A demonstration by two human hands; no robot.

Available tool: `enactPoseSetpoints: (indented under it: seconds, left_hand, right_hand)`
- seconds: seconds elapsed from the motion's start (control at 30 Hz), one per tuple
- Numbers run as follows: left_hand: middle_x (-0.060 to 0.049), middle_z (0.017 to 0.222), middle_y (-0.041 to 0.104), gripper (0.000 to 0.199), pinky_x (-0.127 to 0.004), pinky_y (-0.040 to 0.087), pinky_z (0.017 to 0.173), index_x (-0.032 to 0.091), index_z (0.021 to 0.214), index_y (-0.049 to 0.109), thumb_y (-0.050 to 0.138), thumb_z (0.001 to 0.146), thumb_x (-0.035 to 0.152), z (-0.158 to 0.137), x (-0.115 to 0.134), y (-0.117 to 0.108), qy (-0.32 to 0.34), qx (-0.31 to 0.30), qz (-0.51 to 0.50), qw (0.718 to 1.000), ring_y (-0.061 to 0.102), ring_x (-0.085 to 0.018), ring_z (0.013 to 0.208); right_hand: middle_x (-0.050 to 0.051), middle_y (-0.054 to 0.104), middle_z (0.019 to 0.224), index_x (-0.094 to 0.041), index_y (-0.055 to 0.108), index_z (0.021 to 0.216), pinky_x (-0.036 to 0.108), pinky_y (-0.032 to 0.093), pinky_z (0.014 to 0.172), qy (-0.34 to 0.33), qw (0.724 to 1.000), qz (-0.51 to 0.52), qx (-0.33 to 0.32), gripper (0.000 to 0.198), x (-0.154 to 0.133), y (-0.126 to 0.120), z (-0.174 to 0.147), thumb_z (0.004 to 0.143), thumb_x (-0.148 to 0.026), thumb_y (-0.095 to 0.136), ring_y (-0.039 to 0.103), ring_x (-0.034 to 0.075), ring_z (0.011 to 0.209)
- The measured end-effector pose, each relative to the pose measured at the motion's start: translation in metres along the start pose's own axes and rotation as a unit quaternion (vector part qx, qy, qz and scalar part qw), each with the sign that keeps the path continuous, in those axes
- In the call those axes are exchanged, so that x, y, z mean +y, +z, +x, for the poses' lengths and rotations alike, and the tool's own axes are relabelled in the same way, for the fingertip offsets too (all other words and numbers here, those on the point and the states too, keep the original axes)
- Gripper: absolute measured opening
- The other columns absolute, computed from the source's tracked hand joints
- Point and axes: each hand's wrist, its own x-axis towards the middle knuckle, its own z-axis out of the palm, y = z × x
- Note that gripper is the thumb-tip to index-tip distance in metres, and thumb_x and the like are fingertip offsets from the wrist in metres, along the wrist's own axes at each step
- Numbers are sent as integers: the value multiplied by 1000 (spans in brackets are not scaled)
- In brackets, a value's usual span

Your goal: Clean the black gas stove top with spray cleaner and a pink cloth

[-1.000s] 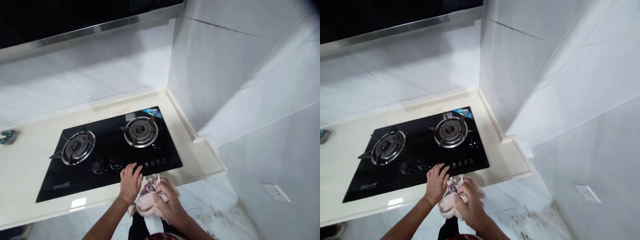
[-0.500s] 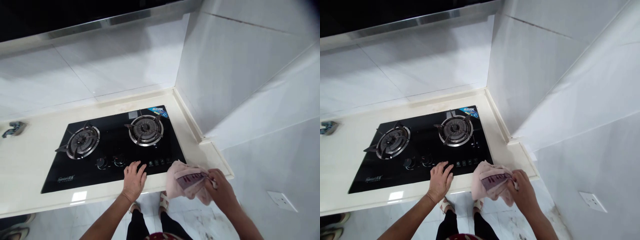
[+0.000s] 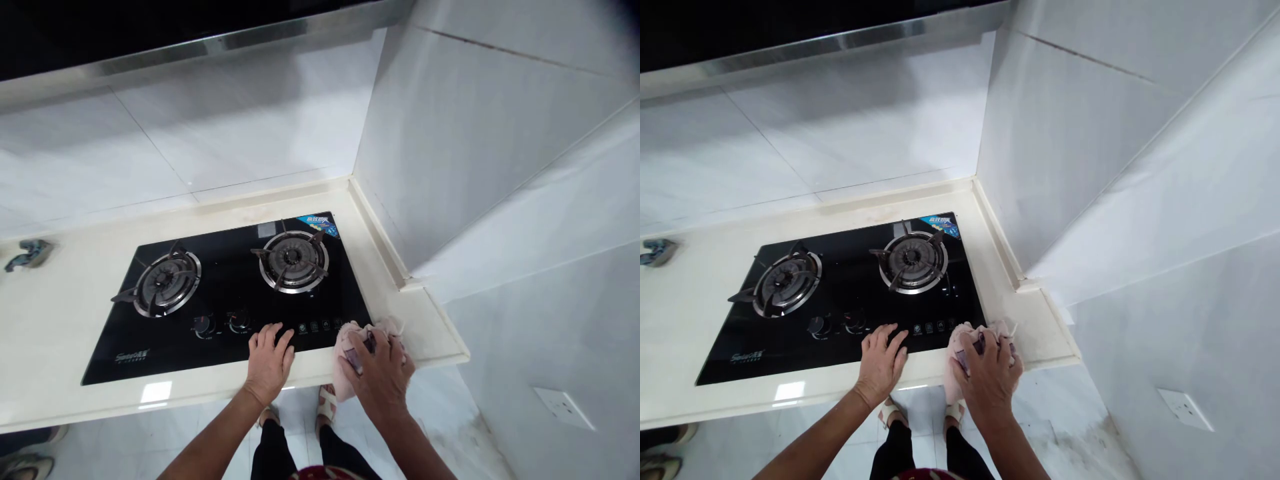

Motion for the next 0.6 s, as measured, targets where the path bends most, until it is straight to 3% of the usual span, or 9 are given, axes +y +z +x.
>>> enactPoseSetpoints:
  seconds: [0.1,0.2,0.37,0.5,0.6]
  left_hand:
    - [-12,128,61,32,-45,39,96,23,124,65,50,97,26,0,0,-1,1,2,2,1000,50,-29,123]
    - [-12,128,61,32,-46,40,96,23,124,65,50,97,27,-1,0,0,0,0,4,1000,50,-29,122]
    - [-13,130,60,32,-47,39,97,23,125,65,50,97,27,-2,-1,3,-5,-3,1,1000,49,-30,124]
    - [-12,130,60,32,-47,38,98,23,125,65,52,96,27,-1,0,3,-6,-9,8,1000,49,-30,124]
    - [-13,129,60,32,-47,38,97,22,124,65,51,96,27,0,0,1,-4,-9,14,1000,50,-30,124]
  right_hand:
    - [10,50,139,-33,65,119,51,37,93,-26,999,9,-16,34,26,4,-5,85,-34,65,44,38,124]
    - [9,52,135,-32,69,111,45,41,89,-44,999,24,-21,25,73,6,-8,86,-33,62,48,33,117]
    - [13,55,128,-28,70,115,43,39,74,83,995,-48,5,32,140,12,29,89,-43,57,49,30,98]
    - [13,56,127,-29,69,118,41,34,70,121,990,-67,5,36,144,23,78,87,-45,58,45,31,98]
    - [13,55,129,-27,70,115,42,34,71,127,990,-66,8,36,136,29,93,86,-45,60,44,32,100]
